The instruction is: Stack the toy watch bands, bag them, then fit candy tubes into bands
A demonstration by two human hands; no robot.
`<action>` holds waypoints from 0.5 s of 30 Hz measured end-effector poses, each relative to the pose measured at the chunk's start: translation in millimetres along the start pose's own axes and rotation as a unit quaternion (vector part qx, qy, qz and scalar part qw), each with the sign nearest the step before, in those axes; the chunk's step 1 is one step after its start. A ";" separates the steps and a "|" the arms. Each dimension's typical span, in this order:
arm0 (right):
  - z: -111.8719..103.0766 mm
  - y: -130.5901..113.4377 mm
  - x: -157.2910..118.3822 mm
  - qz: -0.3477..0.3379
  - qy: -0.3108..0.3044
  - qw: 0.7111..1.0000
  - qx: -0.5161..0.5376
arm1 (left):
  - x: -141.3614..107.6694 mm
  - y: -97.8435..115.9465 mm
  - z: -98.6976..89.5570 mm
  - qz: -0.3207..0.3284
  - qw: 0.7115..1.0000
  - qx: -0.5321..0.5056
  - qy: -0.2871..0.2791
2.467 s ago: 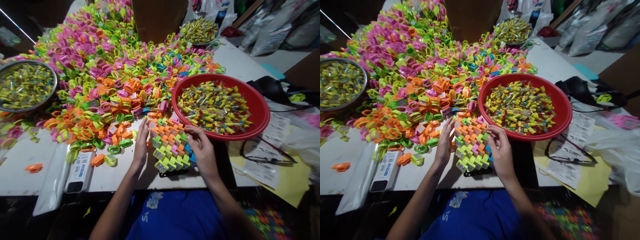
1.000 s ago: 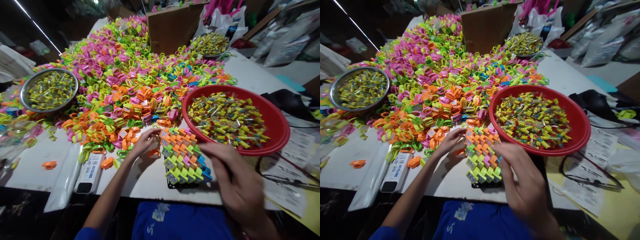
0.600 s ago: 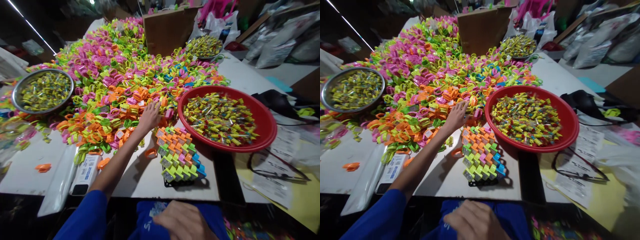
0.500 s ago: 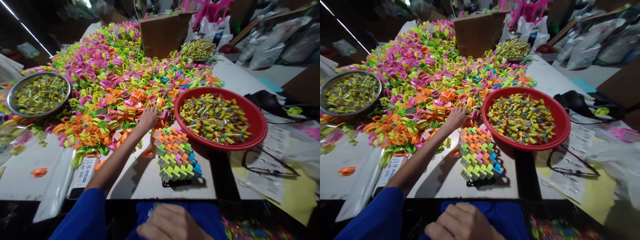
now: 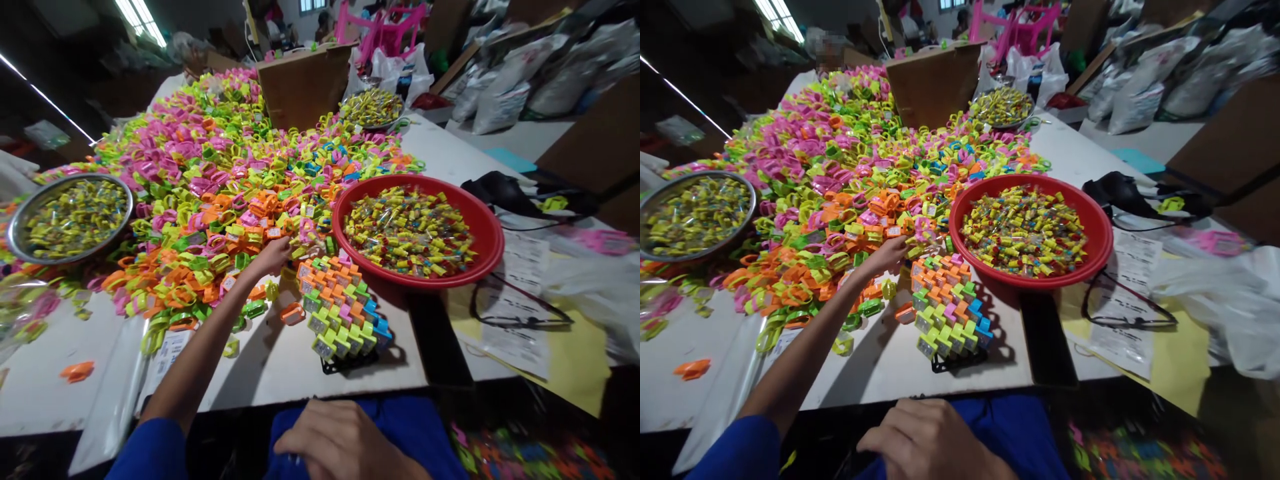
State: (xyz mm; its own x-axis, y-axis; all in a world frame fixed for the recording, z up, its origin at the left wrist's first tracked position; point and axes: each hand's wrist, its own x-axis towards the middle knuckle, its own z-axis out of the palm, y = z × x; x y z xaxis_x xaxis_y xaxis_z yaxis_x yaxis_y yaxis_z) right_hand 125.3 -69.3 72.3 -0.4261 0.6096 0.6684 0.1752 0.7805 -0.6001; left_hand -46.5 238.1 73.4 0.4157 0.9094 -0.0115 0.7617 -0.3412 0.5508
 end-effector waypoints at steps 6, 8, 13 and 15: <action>-24.5 -8.1 2.3 0.126 -0.004 0.988 0.091 | -24.4 6.8 -10.9 0.000 0.991 -0.108 0.080; -33.4 -8.0 8.3 0.185 0.022 0.976 0.114 | -35.0 13.7 -16.9 0.010 0.987 -0.124 0.104; -59.5 1.3 30.7 0.312 0.159 0.921 0.169 | -65.6 43.2 -29.8 0.055 0.986 -0.112 0.112; -71.3 5.2 41.4 0.339 0.197 0.898 0.198 | -78.9 60.3 -29.5 0.082 0.989 -0.057 0.110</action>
State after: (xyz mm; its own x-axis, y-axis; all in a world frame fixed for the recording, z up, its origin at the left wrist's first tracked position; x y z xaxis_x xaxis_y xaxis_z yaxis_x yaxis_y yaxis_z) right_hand 171.9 -30.1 128.2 0.0207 0.9890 0.1466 -0.0871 0.1479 -0.9852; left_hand -48.0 152.8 132.1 0.4015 0.8782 0.2600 0.6267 -0.4705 0.6212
